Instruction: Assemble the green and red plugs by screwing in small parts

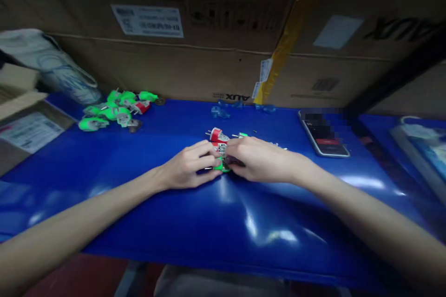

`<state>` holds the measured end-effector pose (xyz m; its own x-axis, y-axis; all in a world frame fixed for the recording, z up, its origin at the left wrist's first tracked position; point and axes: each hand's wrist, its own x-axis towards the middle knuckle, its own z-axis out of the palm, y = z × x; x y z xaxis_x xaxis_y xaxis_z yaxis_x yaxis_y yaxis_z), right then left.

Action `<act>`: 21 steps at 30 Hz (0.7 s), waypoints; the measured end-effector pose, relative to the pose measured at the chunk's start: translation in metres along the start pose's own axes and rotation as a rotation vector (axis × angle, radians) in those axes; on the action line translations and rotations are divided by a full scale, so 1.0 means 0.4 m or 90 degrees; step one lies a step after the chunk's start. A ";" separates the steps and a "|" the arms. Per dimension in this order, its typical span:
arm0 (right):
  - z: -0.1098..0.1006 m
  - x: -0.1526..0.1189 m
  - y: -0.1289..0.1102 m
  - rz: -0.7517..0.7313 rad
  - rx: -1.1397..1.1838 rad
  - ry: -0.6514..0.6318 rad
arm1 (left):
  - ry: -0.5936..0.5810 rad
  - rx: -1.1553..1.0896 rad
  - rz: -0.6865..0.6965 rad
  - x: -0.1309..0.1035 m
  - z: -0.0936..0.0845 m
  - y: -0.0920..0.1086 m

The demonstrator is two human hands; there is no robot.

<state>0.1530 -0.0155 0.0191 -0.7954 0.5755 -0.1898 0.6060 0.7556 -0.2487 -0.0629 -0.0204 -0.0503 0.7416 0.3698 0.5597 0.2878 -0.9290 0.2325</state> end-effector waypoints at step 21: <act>-0.036 -0.009 0.027 -0.057 0.077 0.035 | 0.006 0.022 0.002 -0.002 0.000 0.002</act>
<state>0.1626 -0.0048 0.0308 -0.8431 0.5265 -0.1099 0.5256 0.7631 -0.3762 -0.0634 -0.0214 -0.0506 0.7366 0.3674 0.5679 0.3065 -0.9298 0.2040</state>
